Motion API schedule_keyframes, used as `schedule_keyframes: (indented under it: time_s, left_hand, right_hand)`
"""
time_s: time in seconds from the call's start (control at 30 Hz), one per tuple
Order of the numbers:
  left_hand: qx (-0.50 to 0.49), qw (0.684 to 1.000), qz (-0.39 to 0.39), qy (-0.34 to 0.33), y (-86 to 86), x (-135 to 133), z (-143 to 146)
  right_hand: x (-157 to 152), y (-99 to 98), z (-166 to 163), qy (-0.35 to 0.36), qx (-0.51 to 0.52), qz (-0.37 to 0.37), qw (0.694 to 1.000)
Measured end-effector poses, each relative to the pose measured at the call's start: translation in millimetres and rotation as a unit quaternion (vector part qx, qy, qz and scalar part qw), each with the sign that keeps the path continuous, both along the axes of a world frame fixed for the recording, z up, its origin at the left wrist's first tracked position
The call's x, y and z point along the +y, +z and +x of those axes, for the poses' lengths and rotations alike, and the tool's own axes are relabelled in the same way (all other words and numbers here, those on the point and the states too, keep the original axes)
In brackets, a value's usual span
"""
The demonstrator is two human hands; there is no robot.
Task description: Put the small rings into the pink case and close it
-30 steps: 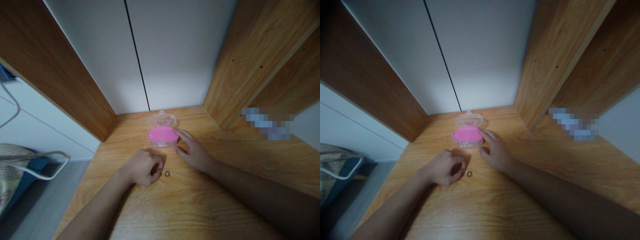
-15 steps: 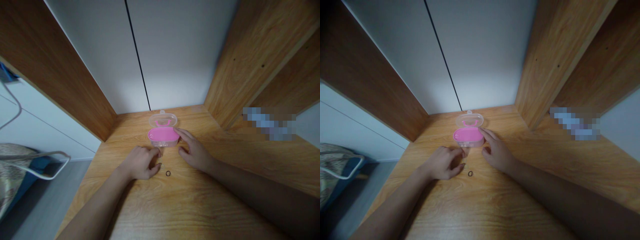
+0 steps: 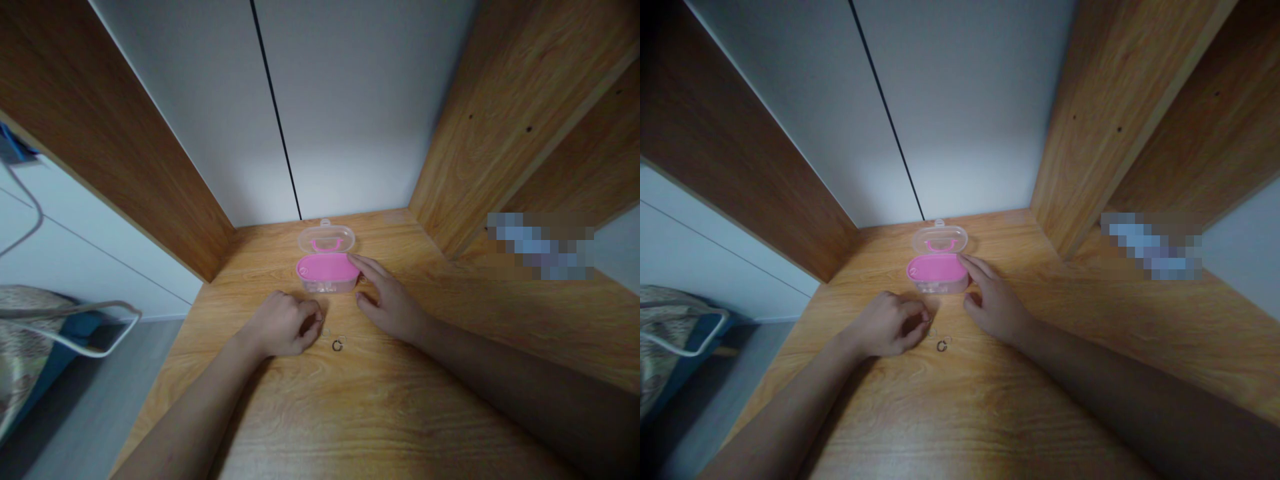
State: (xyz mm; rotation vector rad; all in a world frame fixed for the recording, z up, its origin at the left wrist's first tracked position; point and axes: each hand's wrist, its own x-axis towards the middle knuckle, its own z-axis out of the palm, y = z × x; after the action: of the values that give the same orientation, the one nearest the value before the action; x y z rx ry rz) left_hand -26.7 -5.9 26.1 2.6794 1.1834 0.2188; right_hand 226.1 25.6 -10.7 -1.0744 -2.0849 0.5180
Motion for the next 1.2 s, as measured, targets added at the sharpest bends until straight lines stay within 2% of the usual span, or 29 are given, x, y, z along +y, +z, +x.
schedule_keyframes:
  time_s: [0.43,0.67,1.2]
  left_hand:
    - [-0.024,0.997,-0.051,-0.059,2.8,-8.5,8.0]
    - [-0.019,0.999,-0.041,-0.028,4.3,-8.4,7.7]
    - [0.016,1.000,0.002,-0.009,0.1,-4.1,3.1]
  right_hand:
    - [0.3,0.6,0.4,0.001,0.012,-0.004,1.000]
    - [0.7,-1.1,0.8,0.004,0.005,0.004,1.000]
    - [0.9,-4.4,0.4,-0.001,0.020,-0.012,1.000]
